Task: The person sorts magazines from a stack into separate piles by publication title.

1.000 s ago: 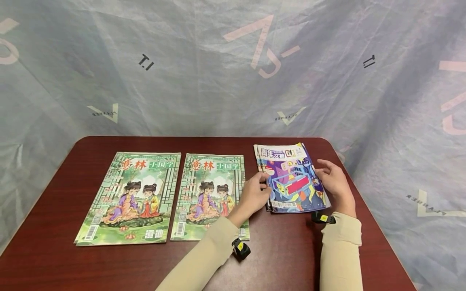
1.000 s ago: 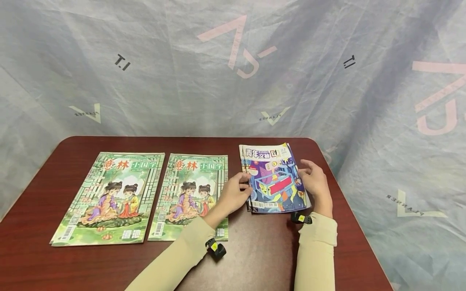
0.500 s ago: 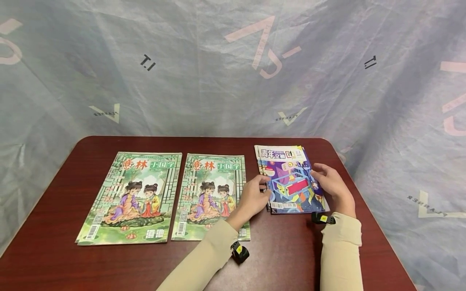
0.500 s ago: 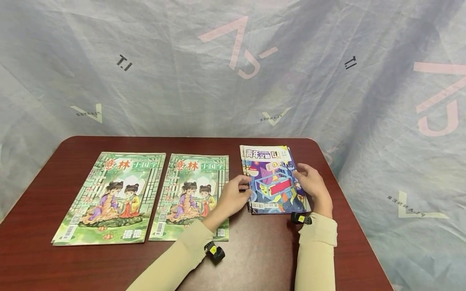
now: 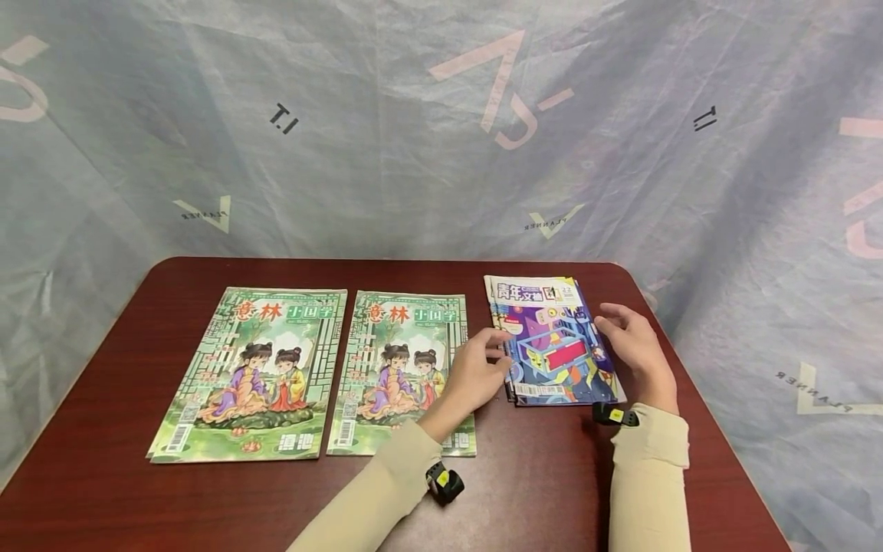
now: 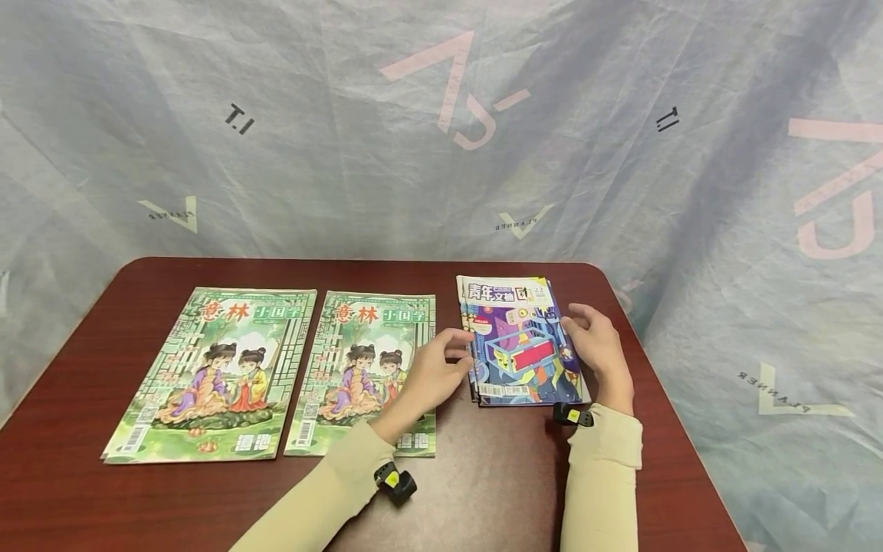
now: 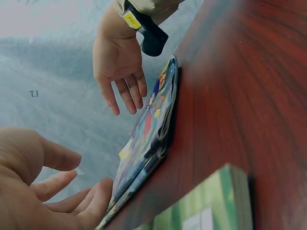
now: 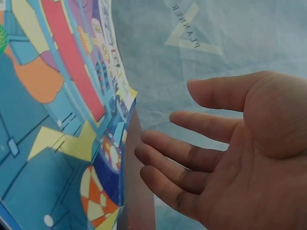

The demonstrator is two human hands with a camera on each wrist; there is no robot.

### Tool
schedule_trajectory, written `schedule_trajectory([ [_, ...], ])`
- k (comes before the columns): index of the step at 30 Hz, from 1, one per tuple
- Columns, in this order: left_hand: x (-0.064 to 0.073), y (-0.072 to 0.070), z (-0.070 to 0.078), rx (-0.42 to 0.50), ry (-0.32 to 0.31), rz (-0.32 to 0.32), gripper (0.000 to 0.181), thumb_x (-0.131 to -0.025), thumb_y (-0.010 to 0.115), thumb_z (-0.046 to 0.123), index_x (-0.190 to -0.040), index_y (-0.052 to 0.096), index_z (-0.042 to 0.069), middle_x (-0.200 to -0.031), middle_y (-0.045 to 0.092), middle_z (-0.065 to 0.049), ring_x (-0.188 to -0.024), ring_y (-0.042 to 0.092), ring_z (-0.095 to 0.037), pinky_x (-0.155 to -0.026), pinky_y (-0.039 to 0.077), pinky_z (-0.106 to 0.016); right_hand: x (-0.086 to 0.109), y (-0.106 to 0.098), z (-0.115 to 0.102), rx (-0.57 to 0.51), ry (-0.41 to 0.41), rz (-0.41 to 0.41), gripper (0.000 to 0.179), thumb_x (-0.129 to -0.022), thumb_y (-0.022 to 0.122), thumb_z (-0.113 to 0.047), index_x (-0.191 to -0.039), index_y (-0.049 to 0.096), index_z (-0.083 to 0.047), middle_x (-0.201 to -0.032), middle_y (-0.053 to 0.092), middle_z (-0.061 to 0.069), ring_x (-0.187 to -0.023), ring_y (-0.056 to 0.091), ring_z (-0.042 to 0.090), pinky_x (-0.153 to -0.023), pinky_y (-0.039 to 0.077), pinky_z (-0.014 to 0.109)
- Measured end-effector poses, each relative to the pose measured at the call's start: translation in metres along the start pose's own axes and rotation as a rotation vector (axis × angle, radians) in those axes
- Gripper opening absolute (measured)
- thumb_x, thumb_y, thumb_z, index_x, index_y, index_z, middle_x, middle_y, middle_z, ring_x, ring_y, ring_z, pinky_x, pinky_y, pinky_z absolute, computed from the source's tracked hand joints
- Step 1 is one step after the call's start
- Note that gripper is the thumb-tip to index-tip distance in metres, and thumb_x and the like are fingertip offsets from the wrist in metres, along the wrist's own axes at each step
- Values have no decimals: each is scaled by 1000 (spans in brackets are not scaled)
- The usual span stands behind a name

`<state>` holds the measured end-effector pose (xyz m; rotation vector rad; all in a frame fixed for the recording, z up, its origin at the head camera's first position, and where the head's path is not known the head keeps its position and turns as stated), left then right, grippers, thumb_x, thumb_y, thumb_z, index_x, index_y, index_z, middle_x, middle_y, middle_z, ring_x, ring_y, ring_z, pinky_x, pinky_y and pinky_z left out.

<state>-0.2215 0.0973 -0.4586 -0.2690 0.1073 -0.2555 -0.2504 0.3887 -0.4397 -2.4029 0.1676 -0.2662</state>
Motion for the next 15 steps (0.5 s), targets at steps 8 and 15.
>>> schedule_trajectory([
  [8,9,-31,1,-2,14,-9,35,-103,71,1,-138,71,4,-140,72,-19,-120,75,-34,-96,65,-43,5,4,-25,68,-101,25,56,-118,53,-28,-164,47,4,-145,63,35,-119,70,48,-96,59,44],
  [15,19,-66,-2,-18,31,9,36,-106,69,2,-142,70,5,-140,71,-22,-118,75,-37,-96,65,-46,9,16,-49,77,-172,12,53,-117,57,-24,-163,50,2,-139,67,32,-117,70,44,-89,58,34],
])
Point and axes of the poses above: each hand's wrist, its own x-axis away from the middle knuckle, its own y-axis out of the palm, z = x × y, the point moved 7 cm from there along -x, towards the middle knuckle
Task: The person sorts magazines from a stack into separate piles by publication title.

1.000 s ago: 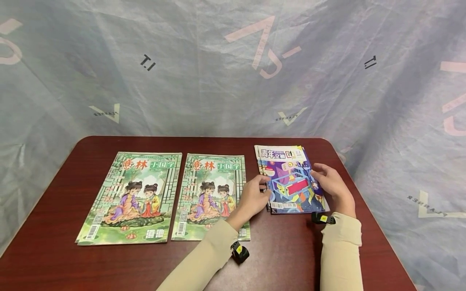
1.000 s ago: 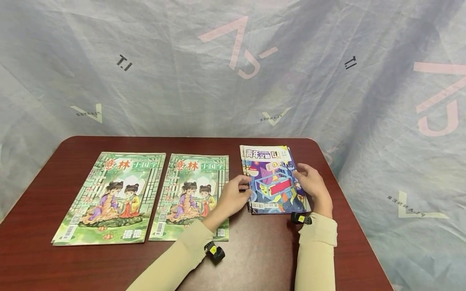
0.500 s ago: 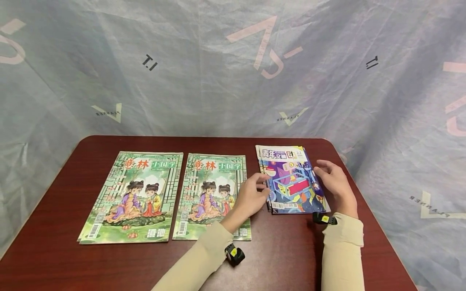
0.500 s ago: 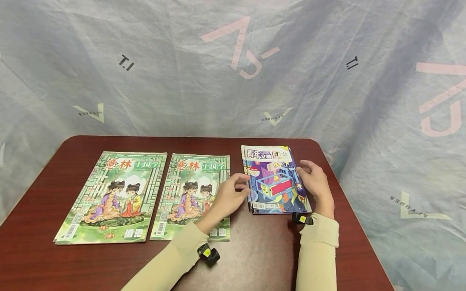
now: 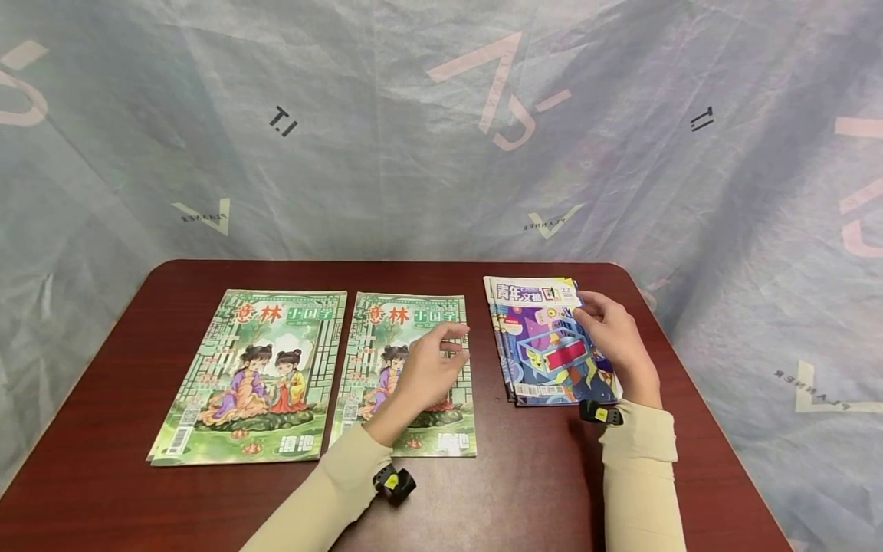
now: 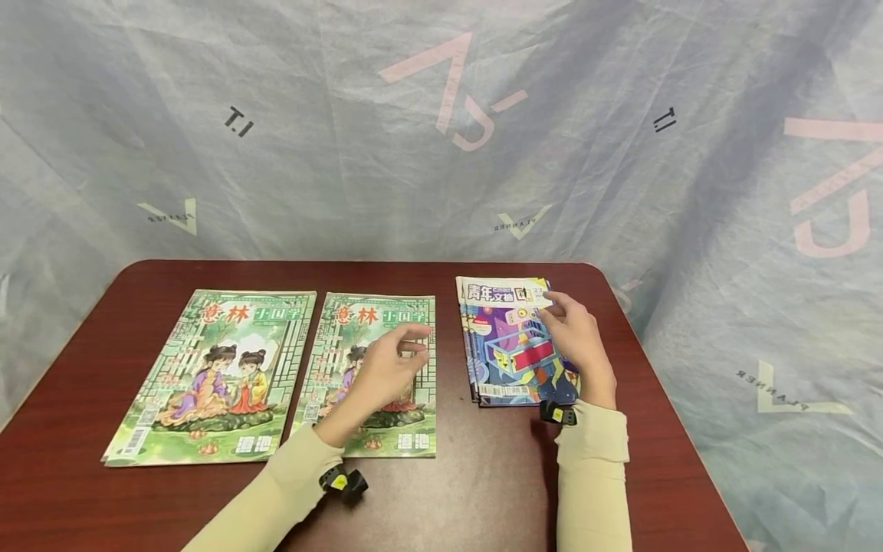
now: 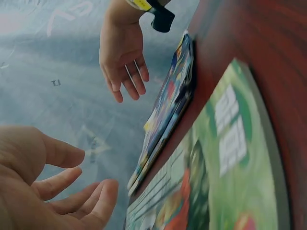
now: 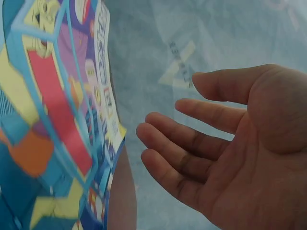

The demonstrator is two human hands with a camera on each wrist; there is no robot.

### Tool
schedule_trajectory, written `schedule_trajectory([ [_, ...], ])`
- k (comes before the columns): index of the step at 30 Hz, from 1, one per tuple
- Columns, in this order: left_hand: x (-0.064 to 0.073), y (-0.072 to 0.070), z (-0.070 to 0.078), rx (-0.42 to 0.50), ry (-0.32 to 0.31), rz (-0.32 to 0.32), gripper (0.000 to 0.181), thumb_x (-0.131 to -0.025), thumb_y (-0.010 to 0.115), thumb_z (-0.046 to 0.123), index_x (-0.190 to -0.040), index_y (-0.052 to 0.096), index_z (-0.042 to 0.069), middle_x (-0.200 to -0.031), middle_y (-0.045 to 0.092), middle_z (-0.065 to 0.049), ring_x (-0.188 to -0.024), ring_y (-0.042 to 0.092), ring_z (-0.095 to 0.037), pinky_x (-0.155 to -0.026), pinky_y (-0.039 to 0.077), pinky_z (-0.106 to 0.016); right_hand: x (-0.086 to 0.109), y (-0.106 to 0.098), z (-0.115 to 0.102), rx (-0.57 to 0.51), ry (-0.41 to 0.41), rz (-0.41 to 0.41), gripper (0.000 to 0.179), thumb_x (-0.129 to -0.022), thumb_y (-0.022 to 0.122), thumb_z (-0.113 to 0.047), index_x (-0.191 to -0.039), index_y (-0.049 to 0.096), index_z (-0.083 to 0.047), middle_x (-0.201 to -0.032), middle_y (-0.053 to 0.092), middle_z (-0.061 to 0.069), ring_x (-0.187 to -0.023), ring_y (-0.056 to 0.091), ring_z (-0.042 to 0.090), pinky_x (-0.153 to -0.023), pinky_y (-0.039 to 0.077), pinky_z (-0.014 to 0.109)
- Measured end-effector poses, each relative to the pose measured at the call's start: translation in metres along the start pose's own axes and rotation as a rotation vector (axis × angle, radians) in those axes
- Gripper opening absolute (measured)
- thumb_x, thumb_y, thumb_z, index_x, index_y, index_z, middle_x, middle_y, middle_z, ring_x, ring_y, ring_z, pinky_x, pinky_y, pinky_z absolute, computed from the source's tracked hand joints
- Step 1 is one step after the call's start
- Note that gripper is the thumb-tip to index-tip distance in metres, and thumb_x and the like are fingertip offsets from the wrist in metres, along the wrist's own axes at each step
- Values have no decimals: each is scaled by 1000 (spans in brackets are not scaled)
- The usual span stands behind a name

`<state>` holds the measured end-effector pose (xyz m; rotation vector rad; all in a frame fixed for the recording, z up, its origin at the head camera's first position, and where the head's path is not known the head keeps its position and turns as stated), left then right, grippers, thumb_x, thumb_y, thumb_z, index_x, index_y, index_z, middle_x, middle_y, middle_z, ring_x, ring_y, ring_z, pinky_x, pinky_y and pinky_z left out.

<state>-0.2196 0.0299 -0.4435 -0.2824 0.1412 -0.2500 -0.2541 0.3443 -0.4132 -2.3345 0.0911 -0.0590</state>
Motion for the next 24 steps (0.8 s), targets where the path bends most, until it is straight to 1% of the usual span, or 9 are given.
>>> schedule_trajectory([
  [2,3,-10,-2,3,-12,3,37,-107,68,4,-144,69,6,-142,71,-22,-120,75,-37,-97,64,-46,1,4,-9,9,-26,-9,53,-117,59,-22,-163,50,2,-138,68,32,-117,69,45,-93,60,43],
  [4,5,-20,-5,-2,-22,18,37,-107,69,4,-143,69,6,-141,71,-23,-119,75,-37,-96,65,-45,1,8,-17,19,-60,-19,53,-116,60,-21,-163,50,2,-137,69,32,-119,70,45,-97,60,52],
  [6,7,-31,-9,-6,-38,40,37,-105,70,3,-142,69,5,-141,71,-23,-120,75,-37,-94,66,-44,1,12,-26,24,-95,-30,53,-116,61,-20,-162,50,3,-136,70,32,-120,70,46,-99,59,57],
  [7,7,-36,-10,-8,-51,50,38,-105,71,3,-143,70,5,-142,71,-22,-121,75,-36,-96,65,-43,1,14,-30,18,-104,-37,52,-116,61,-19,-162,50,2,-136,70,32,-120,70,46,-100,59,59],
  [9,9,-47,-14,-17,-65,67,39,-104,72,3,-143,69,4,-142,70,-22,-121,74,-37,-96,65,-44,2,17,-36,20,-117,-45,52,-116,61,-19,-163,50,1,-135,71,31,-119,71,45,-98,59,58],
  [12,10,-62,-20,-40,-80,83,40,-105,71,4,-145,68,3,-145,69,-22,-124,73,-37,-99,64,-47,3,19,-42,29,-132,-49,53,-116,61,-18,-164,50,1,-133,72,29,-116,73,43,-94,60,53],
  [16,13,-83,-28,-104,-94,104,41,-105,71,8,-146,68,5,-146,70,-20,-125,72,-36,-99,62,-50,6,20,-52,35,-159,-50,53,-115,61,-17,-164,49,0,-131,73,28,-114,74,42,-90,61,48],
  [20,17,-102,-33,-126,-94,109,42,-106,70,8,-147,65,3,-142,71,-22,-123,71,-37,-95,61,-50,9,24,-64,31,-190,-61,54,-114,63,-15,-164,50,0,-128,74,28,-113,74,44,-86,62,44],
  [24,22,-119,-38,-146,-91,114,42,-108,70,8,-148,63,0,-138,71,-24,-121,71,-39,-88,62,-46,9,32,-73,23,-208,-89,56,-113,65,-13,-165,49,-1,-126,75,27,-112,74,45,-82,61,39],
])
Point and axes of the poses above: each hand's wrist, its own x-axis away from the middle knuckle, its own y-axis out of the palm, z = x × y, the point moved 7 cm from there along -x, towards the middle knuckle
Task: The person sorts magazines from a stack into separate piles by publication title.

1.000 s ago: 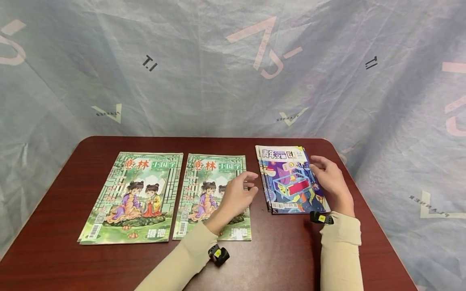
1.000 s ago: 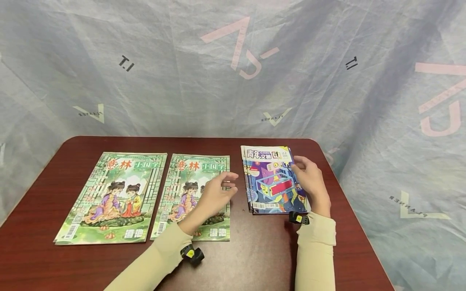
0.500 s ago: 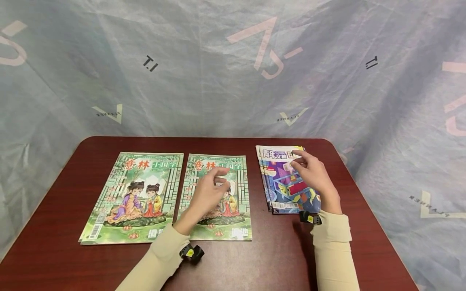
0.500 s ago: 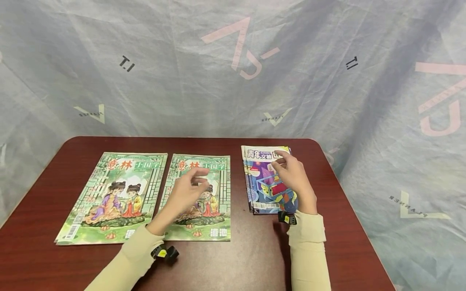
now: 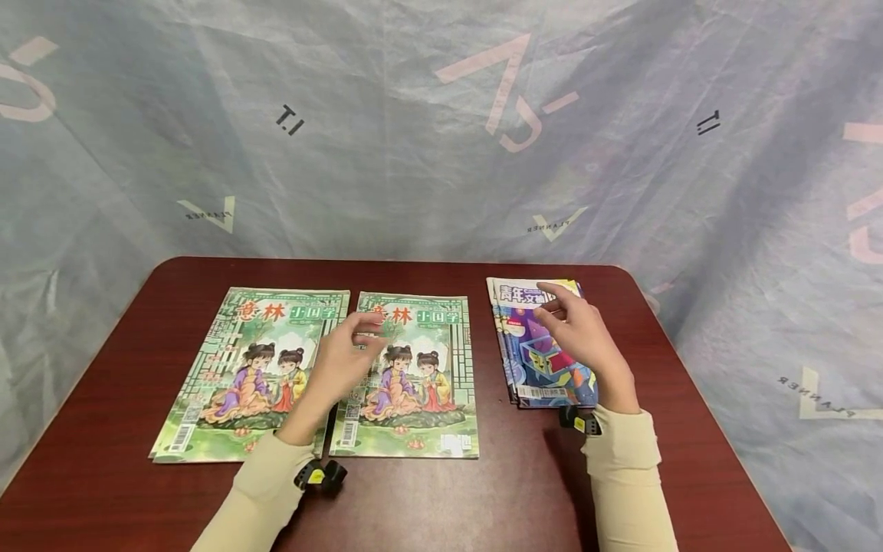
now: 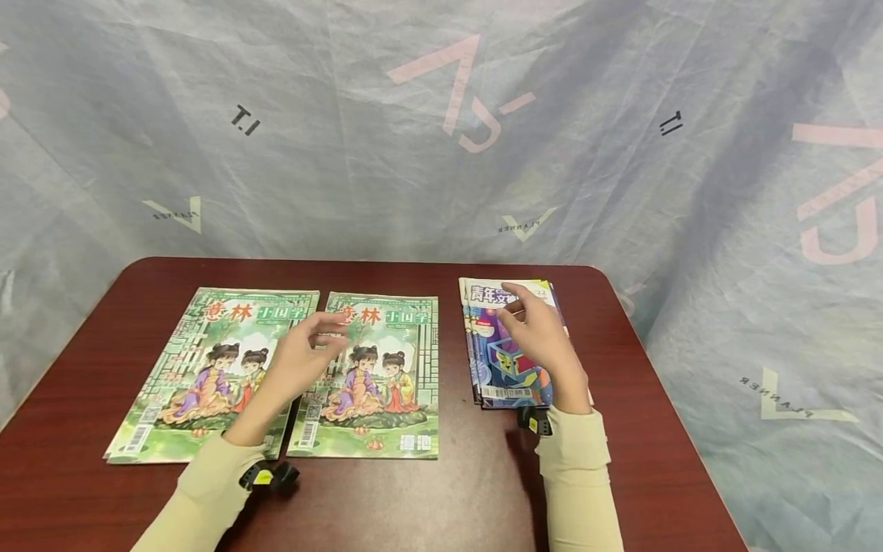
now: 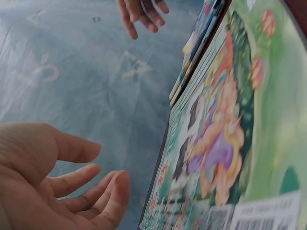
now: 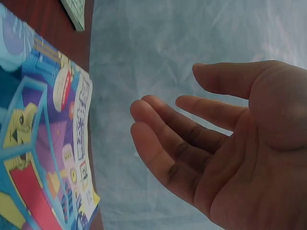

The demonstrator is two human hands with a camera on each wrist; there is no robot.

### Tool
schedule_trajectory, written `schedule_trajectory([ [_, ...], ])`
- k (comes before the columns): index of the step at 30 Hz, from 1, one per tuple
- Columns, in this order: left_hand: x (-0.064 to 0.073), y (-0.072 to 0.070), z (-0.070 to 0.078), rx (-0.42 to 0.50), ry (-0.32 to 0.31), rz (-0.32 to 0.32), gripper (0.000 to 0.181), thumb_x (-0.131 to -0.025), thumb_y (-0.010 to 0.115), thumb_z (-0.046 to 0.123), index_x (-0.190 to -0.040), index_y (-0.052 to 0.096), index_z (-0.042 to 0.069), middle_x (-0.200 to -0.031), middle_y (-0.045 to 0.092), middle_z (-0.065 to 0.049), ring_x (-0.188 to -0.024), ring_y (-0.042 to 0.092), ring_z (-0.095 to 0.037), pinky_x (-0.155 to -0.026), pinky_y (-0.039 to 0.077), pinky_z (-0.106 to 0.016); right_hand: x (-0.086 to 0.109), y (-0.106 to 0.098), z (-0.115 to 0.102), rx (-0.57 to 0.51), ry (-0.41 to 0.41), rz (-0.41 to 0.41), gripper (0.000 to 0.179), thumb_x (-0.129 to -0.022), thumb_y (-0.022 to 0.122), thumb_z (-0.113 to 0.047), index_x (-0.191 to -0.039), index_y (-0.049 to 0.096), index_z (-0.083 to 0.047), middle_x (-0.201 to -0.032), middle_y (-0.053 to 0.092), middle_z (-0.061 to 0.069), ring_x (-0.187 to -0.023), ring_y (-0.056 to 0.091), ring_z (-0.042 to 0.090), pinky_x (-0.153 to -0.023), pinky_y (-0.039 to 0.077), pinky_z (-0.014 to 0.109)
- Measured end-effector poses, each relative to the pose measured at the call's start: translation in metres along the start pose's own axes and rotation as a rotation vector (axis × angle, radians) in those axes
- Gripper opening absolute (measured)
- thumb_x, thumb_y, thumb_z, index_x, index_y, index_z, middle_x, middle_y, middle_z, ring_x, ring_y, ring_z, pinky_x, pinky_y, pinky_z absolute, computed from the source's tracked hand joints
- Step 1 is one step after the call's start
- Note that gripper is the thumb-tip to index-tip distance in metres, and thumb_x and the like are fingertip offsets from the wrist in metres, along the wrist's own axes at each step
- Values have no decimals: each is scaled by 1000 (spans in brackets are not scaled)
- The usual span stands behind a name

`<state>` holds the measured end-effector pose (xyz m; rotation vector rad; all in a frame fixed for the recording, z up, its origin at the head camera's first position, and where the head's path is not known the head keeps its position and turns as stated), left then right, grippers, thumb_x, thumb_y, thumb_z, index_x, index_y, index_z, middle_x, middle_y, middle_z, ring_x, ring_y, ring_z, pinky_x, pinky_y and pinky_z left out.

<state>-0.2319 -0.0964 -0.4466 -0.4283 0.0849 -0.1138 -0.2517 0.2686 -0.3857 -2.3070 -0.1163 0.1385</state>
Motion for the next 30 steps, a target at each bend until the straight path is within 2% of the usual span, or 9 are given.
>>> schedule_trajectory([
  [4,-1,-14,-4,-12,-3,7,42,-110,67,10,-150,61,0,-139,70,-24,-121,71,-39,-88,60,-43,-4,12,-3,-39,-7,-41,57,-114,65,-16,-167,47,-2,-127,74,27,-109,73,46,-81,64,47],
  [8,-3,-25,-7,-7,-22,12,42,-111,66,13,-150,61,0,-140,69,-23,-126,69,-41,-95,60,-50,-8,25,-4,-94,-18,-73,57,-114,64,-15,-166,47,-2,-126,74,28,-107,74,47,-84,66,55],
  [11,-3,-30,-9,-9,-40,10,42,-111,66,14,-150,61,0,-139,69,-23,-128,68,-42,-101,59,-56,-10,33,-6,-117,-31,-91,56,-114,64,-12,-166,47,-1,-124,74,27,-108,74,46,-84,66,51],
  [15,-3,-36,-12,-38,-54,14,42,-111,66,14,-150,61,-1,-137,70,-22,-127,68,-42,-102,58,-57,-10,42,-10,-120,-39,-110,56,-114,65,-12,-165,48,-1,-123,74,25,-107,75,44,-85,65,47],
  [22,-2,-38,-11,-149,-91,17,43,-110,67,16,-149,61,-2,-127,72,-23,-113,72,-39,-90,60,-53,-9,59,-18,-185,-25,-161,56,-112,66,-12,-165,49,-2,-121,74,25,-103,75,47,-81,66,52],
  [30,-2,-33,-16,-207,-129,-13,43,-111,67,15,-150,60,-3,-133,70,-26,-119,70,-42,-95,60,-56,-10,82,-23,-172,0,-198,57,-112,67,-12,-165,48,0,-122,73,26,-97,76,44,-76,67,49],
])
Point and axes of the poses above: each hand's wrist, its own x-axis away from the middle knuckle, its own y-axis out of the palm, z = x × y, the point moved 7 cm from there along -x, towards the middle knuckle
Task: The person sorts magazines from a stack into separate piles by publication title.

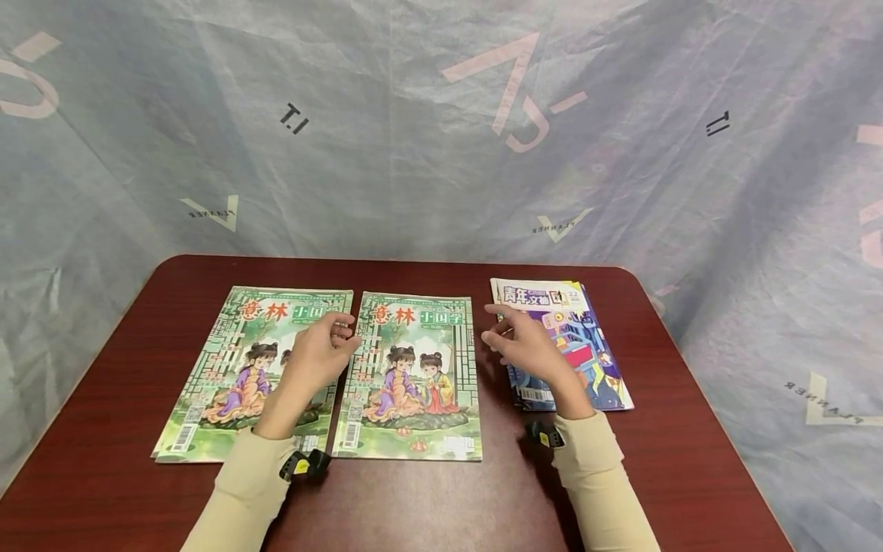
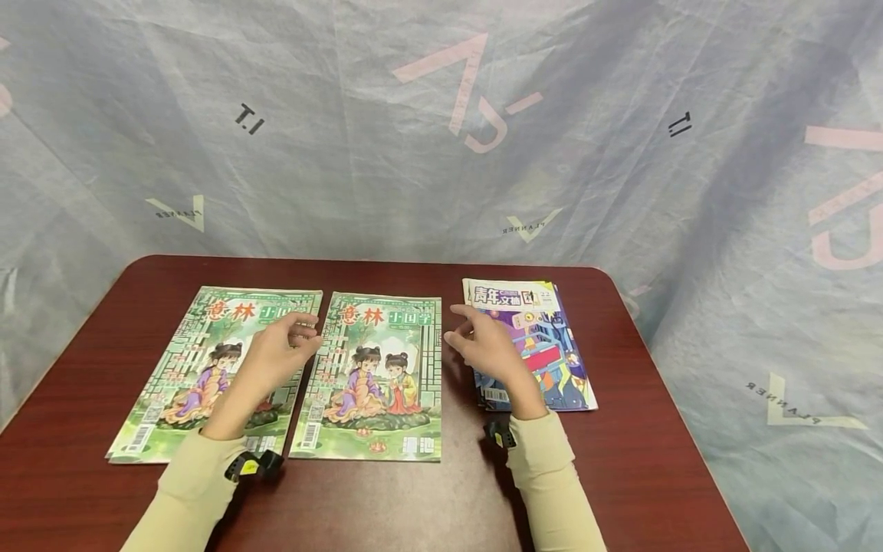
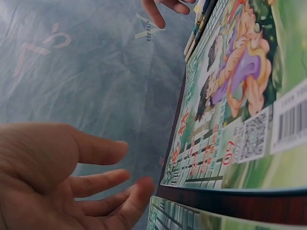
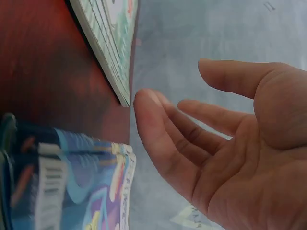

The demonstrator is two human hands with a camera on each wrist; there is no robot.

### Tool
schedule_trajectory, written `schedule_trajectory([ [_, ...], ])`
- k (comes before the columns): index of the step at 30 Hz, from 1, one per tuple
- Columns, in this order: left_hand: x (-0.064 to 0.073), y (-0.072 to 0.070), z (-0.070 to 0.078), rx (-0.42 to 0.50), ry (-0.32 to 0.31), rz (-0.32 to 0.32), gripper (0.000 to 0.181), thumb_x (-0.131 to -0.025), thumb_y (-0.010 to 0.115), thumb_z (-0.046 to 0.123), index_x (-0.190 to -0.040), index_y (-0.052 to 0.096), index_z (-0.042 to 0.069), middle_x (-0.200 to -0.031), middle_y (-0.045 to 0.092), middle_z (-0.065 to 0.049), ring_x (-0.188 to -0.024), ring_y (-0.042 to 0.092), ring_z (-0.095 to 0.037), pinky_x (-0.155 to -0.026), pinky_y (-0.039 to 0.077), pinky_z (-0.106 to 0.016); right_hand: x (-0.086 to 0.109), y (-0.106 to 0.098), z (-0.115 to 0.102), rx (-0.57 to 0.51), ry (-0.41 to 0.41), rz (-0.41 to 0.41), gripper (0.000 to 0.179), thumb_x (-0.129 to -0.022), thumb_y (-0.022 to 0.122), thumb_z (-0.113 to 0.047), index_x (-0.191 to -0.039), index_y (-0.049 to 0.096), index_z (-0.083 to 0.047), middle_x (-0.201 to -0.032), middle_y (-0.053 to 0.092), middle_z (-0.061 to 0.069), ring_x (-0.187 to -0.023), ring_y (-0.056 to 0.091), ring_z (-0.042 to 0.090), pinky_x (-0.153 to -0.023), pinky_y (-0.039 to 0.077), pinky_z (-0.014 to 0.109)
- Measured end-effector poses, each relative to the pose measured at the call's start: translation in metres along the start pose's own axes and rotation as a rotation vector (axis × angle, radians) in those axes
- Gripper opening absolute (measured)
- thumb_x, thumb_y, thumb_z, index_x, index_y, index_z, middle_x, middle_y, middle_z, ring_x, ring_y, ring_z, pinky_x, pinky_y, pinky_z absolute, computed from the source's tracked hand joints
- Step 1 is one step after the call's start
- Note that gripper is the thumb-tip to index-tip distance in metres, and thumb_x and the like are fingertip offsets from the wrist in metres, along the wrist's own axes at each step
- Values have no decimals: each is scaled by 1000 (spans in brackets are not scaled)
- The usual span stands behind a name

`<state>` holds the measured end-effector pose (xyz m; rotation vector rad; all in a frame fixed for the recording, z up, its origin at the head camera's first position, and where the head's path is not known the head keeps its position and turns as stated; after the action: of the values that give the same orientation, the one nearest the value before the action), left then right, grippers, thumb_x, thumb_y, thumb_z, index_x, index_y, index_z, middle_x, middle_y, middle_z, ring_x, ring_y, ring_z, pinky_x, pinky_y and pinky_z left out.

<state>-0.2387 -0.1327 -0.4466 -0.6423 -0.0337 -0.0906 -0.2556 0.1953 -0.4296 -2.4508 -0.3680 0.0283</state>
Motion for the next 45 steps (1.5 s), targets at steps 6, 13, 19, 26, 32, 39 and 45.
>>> schedule_trajectory([
  [6,0,9,-5,-61,6,-28,44,-111,67,15,-149,60,-5,-129,72,-26,-114,73,-41,-94,61,-55,-3,17,0,22,51,-39,61,-110,69,-11,-165,46,3,-114,75,22,-84,78,37,-73,68,47],
  [13,0,17,-4,-125,42,-24,46,-110,68,14,-149,58,-9,-127,70,-29,-109,74,-43,-88,63,-55,-4,31,7,8,129,-89,66,-110,71,-13,-167,42,2,-103,72,19,-76,75,32,-70,67,44],
  [19,1,19,-2,-152,47,-15,48,-109,69,14,-150,57,-9,-122,74,-29,-103,77,-41,-77,64,-51,-4,36,11,-30,171,-78,67,-108,74,-14,-167,44,0,-106,70,18,-84,74,30,-67,68,44],
  [26,1,29,-5,-154,73,46,52,-108,71,20,-147,59,-12,-65,61,-10,-43,43,-14,-50,39,-35,-3,42,12,-60,217,-53,69,-107,75,-15,-167,44,1,-121,68,24,-92,75,30,-69,68,45],
  [32,8,29,1,-87,-18,-1,51,-108,73,21,-151,61,-3,-118,73,-28,-91,70,-41,-85,56,-57,-5,42,14,-32,234,-27,76,-106,78,-18,-169,40,-1,-117,69,23,-88,73,29,-67,67,44],
  [39,7,26,2,82,6,-125,53,-106,74,12,-154,57,-1,-156,46,-36,-139,51,-53,-109,49,-66,-5,41,14,-22,223,-17,79,-105,79,-17,-171,37,-2,-110,68,20,-81,71,27,-66,67,44],
  [45,5,27,-4,186,-36,-247,58,-103,72,1,-158,53,2,-165,38,-35,-135,57,-52,-96,57,-54,-4,37,15,-13,217,-11,78,-106,78,-15,-170,38,-1,-109,69,20,-85,73,32,-66,67,44],
])
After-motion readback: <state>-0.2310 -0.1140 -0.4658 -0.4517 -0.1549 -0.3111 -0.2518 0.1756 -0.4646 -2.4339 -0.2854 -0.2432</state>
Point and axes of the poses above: each hand's wrist, its own x-axis away from the middle knuckle, its own y-axis out of the palm, z = x × y, the point moved 7 cm from there along -x, towards the middle knuckle
